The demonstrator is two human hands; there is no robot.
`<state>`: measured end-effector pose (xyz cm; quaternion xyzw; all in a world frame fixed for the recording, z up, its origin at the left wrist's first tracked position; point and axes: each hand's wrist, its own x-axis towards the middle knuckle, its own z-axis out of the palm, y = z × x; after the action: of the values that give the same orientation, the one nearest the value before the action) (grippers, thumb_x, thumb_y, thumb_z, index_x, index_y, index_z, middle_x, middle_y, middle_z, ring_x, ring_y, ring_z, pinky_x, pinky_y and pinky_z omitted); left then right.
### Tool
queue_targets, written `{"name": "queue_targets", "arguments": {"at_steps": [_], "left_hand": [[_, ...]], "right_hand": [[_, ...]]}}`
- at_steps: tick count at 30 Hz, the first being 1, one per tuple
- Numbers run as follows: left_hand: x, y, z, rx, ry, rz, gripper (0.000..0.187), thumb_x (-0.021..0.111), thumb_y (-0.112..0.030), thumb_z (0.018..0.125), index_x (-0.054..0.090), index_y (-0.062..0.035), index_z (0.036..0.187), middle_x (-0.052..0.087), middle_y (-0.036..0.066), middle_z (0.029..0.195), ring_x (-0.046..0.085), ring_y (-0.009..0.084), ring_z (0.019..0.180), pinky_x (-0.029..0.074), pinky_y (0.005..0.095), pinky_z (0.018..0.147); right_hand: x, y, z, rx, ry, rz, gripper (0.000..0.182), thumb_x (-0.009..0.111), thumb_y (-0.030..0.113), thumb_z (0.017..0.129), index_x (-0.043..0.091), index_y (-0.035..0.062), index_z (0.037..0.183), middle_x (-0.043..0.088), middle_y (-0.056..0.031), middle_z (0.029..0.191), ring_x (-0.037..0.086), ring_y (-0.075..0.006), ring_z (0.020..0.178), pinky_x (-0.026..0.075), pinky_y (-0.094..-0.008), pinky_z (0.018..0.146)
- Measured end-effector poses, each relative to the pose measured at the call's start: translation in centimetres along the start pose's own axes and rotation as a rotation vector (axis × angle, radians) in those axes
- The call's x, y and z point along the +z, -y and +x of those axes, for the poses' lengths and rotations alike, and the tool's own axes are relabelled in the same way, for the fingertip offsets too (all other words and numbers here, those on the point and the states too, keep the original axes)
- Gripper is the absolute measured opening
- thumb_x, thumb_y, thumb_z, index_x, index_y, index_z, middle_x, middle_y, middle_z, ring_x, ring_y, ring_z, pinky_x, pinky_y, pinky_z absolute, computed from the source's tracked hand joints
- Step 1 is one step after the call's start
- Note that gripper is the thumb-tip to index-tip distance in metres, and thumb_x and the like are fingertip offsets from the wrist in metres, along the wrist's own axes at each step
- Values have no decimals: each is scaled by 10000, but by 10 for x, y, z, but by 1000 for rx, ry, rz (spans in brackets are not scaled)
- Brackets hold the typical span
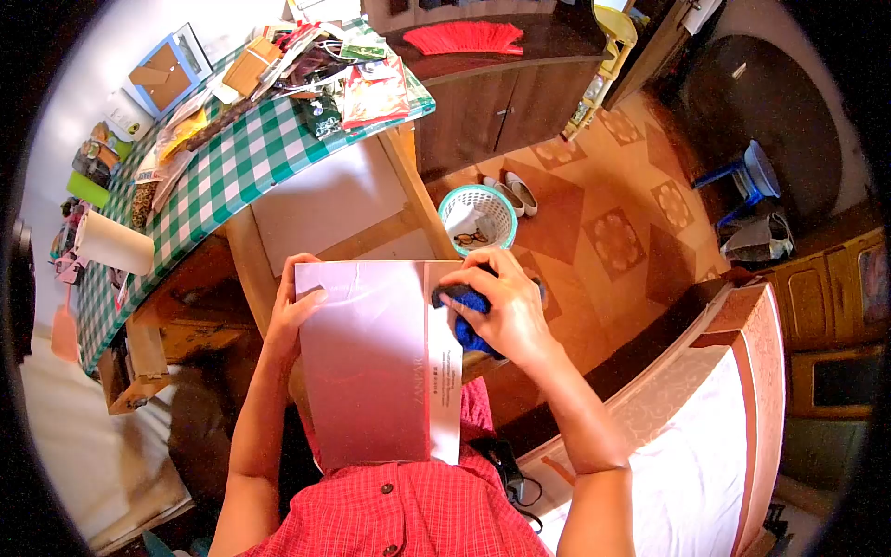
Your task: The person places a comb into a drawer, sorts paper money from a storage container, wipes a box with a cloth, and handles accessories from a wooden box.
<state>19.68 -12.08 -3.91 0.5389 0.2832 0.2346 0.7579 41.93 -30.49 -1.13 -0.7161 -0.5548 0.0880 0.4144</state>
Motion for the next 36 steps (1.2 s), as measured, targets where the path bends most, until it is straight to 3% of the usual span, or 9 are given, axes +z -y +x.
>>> {"name": "queue_targets", "arguments": {"at_steps": [2,5,9,15,19,25,29,32,36], "left_hand": [[1,3,-1,-2,2,-20,497,697,-157,759,436,-114,1179,516,52,1043,511,151,963,444,295,817],[1,8,-4,3,-16,-49,501,705,-157,757,438,-114,1179,517,53,1050,512,149,964,445,298,818],[4,6,-2,3,-26,-61,495,708,-157,755,449,-114,1176,523,51,1033,516,151,951,445,294,816],[4,11,-8,-14,-37,-34,491,712,-170,753,460,-117,1171,534,50,1024,521,150,937,445,296,816],[5,11,-6,-16,-45,-39,492,715,-184,748,462,-123,1166,529,45,1020,516,150,940,444,294,811],[10,6,-8,-29,-46,5,504,720,-208,740,458,-124,1162,528,52,1033,513,151,946,442,297,817],[12,6,-9,-15,-35,-7,513,724,-212,736,455,-123,1164,518,47,1030,510,150,938,442,296,814],[13,8,-9,-11,-3,-14,511,722,-204,741,453,-122,1167,522,49,1032,513,149,937,442,295,812],[13,7,-10,-4,-15,-10,497,708,-181,753,449,-118,1172,526,51,1030,516,145,929,442,288,809]], "right_hand": [[8,-3,2,24,-178,-79,241,786,102,686,685,107,905,573,-88,955,595,-276,891,505,-359,745],[10,-1,-9,88,-167,-71,239,790,103,681,689,114,897,570,-83,957,596,-276,882,504,-357,737],[0,2,-34,61,76,-79,300,804,73,632,699,145,903,568,-74,962,586,-279,921,505,-371,756],[15,-10,-1,115,-241,-104,251,798,102,669,687,119,894,570,-78,941,593,-279,870,500,-362,725],[7,0,-34,136,-29,-43,241,797,88,646,702,128,863,566,-64,929,589,-258,899,502,-351,730],[13,-4,-8,82,-170,-112,272,796,95,627,695,141,876,561,-51,974,567,-274,949,489,-375,740],[4,5,-23,66,18,-114,255,787,67,620,690,148,843,558,-51,1113,549,-280,1067,505,-393,792],[1,5,-14,-60,-24,-149,258,771,51,634,670,122,860,594,-70,1100,575,-286,1036,506,-390,792],[13,-3,-2,199,-64,-46,265,751,59,678,625,65,910,647,-106,1014,612,-299,971,504,-370,797]]}}
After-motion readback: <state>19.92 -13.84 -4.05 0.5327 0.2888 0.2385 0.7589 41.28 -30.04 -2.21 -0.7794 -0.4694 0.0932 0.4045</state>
